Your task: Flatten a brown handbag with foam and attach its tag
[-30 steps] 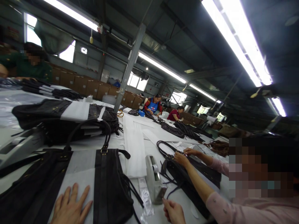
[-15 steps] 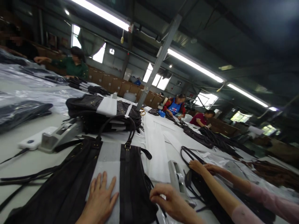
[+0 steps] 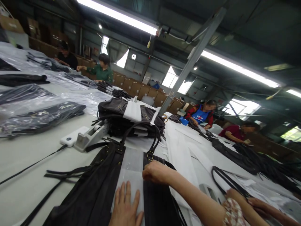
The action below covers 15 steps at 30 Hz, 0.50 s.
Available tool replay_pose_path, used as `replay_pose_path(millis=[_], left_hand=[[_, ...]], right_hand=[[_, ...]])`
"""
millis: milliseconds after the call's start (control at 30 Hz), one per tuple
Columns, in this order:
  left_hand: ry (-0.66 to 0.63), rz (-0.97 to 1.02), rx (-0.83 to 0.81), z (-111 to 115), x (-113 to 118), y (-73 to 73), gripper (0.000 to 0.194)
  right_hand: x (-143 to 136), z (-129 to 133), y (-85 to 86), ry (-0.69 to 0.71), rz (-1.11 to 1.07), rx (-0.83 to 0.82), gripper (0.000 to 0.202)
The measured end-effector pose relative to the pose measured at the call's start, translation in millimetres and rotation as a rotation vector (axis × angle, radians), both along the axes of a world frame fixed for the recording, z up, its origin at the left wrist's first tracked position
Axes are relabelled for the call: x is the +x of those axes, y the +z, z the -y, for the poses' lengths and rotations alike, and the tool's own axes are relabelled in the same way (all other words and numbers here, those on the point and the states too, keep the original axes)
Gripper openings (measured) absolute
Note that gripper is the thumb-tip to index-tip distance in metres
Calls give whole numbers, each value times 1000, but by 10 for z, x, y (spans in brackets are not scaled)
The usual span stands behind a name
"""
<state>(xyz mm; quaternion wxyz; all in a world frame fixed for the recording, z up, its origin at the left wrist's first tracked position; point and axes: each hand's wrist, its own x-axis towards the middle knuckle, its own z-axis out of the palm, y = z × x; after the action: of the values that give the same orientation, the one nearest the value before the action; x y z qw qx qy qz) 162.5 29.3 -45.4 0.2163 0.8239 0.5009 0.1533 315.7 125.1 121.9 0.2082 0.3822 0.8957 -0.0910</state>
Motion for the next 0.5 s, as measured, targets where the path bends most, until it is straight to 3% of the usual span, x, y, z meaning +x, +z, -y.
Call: replay_pose_path(millis=[167,333,500], left_hand=[[-30,3,73,-32,34,-238,57],[171,-33,215,36,179,-327,56],[225,-78,304,52,234,-396,53]], right_hand=[[-150,-286,-126,12,66,-36,26],[-304,-444,-200,32,146,-94,20],[-445,-522,-387,24,233,-77,9]])
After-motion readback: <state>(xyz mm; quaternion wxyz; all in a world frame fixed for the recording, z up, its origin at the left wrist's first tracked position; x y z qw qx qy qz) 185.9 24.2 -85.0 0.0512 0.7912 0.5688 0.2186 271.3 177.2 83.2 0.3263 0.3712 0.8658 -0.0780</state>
